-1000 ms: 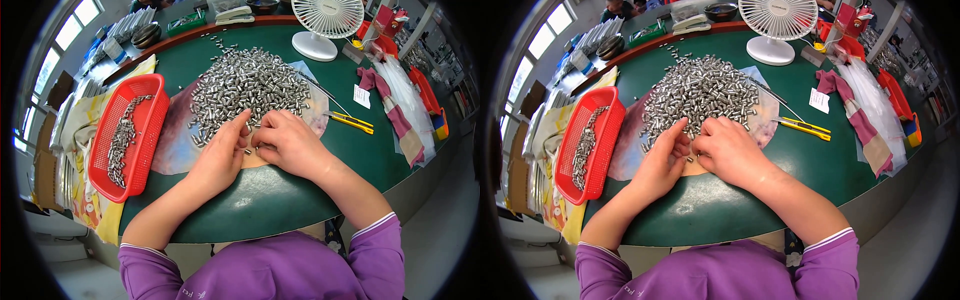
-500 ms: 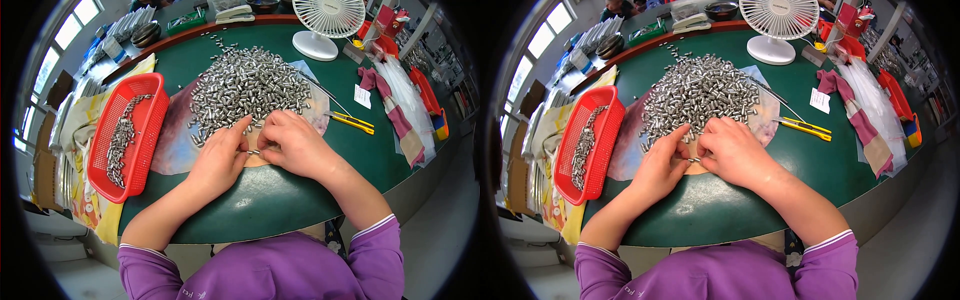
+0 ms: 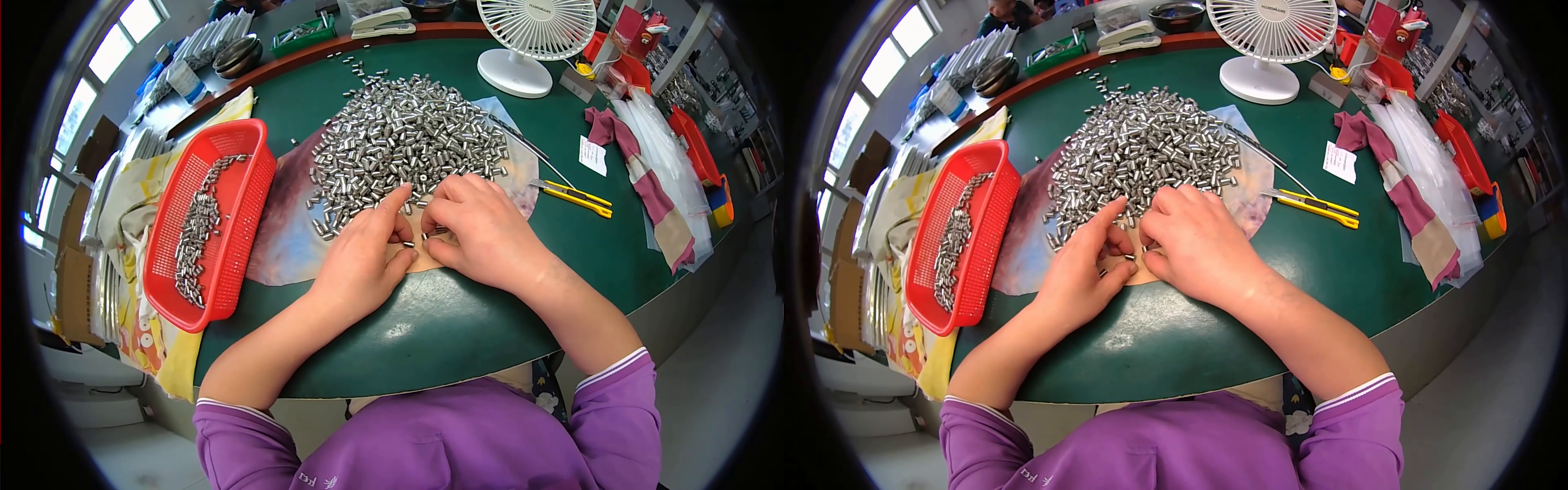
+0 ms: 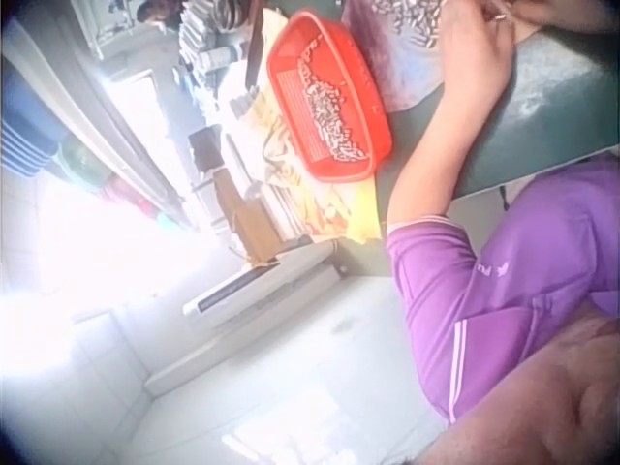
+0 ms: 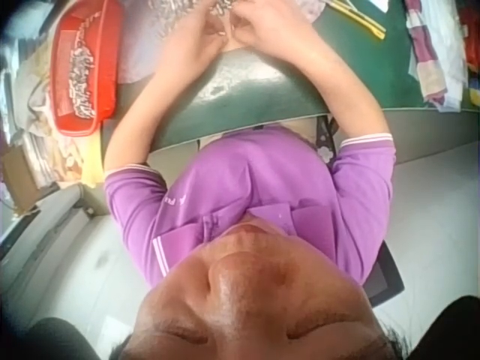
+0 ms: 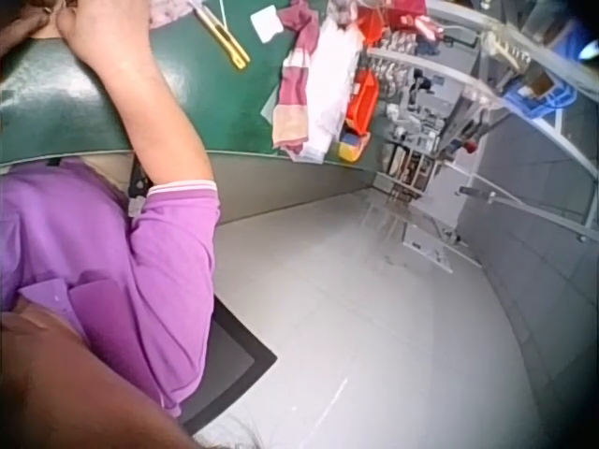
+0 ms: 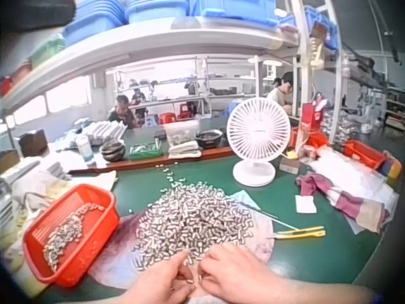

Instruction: The person slides small cylindrical metal sleeves onto a metal wire by hand.

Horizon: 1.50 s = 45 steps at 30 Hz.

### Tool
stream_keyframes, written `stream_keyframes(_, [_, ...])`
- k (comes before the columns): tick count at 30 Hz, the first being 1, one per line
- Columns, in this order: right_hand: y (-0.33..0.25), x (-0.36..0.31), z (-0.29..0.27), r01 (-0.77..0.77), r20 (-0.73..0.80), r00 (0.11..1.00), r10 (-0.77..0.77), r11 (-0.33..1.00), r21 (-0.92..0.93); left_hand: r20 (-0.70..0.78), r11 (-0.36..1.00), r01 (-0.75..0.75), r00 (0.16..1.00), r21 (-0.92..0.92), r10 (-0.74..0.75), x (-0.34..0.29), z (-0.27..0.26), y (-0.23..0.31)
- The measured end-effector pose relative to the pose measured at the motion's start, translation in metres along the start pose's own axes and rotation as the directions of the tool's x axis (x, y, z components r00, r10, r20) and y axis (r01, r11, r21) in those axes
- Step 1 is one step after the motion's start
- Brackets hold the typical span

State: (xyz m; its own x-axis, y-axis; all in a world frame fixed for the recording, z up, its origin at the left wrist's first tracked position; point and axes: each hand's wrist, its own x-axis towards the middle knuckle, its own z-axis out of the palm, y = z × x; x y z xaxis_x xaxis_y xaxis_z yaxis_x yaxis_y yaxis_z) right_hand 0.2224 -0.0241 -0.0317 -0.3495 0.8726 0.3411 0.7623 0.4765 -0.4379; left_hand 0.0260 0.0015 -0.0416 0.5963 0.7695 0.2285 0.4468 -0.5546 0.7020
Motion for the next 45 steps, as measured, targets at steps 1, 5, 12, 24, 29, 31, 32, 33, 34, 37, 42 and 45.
stream_keyframes(1, [0.001,0.0,0.0,0.012,-0.01,1.0,-0.012,1.0,0.004,0.031,1.0,0.029,0.999,0.0,-0.029,0.001,0.0,0.0])
stream_keyframes(5, [0.003,-0.001,0.0,0.034,0.008,0.999,-0.035,0.997,0.069,0.024,1.0,-0.008,1.0,0.005,0.008,0.001,0.001,-0.004])
stream_keyframes(12, [0.012,-0.001,-0.013,-0.009,-0.007,1.0,0.01,0.999,0.046,-0.054,0.995,-0.087,0.995,0.04,0.089,-0.003,-0.005,-0.001])
stream_keyframes(24, [0.015,-0.002,-0.009,0.026,0.035,0.999,-0.027,0.999,0.026,0.115,0.951,0.058,0.989,0.305,-0.097,-0.008,-0.033,0.017])
stream_keyframes(29, [0.012,-0.001,-0.008,0.1,0.039,0.994,-0.103,0.993,0.062,0.134,0.94,0.027,0.988,0.341,-0.077,-0.008,-0.031,0.012])
stream_keyframes(31, [0.013,-0.001,-0.005,0.109,0.05,0.992,-0.113,0.992,0.071,0.087,0.951,-0.067,0.995,0.301,0.042,-0.008,-0.028,0.008])
stream_keyframes(32, [0.013,0.0,-0.004,0.117,0.062,0.991,-0.122,0.99,0.08,0.087,0.951,-0.067,0.995,0.301,0.042,-0.007,-0.028,0.008])
stream_keyframes(33, [0.012,0.001,-0.002,0.117,0.061,0.991,-0.122,0.99,0.08,0.083,0.951,-0.109,0.993,0.291,0.088,-0.005,-0.027,0.009])
stream_keyframes(34, [0.012,0.002,-0.002,0.126,0.046,0.99,-0.132,0.984,0.127,0.078,0.948,-0.153,0.988,0.278,0.136,-0.002,-0.027,0.009])
stream_keyframes(37, [0.012,0.005,-0.003,0.123,0.002,0.992,-0.125,0.976,0.178,0.118,0.964,-0.187,0.979,0.19,0.167,0.002,-0.022,0.004])
stream_keyframes(42, [0.017,0.004,-0.007,0.023,-0.11,0.994,-0.015,0.997,0.07,0.132,0.959,-0.226,0.97,0.169,0.206,0.002,-0.019,-0.002])
stream_keyframes(45, [0.02,0.001,-0.01,0.023,-0.076,0.997,-0.021,0.999,0.023,0.078,0.97,-0.181,0.982,0.165,0.17,0.0,-0.016,-0.002])
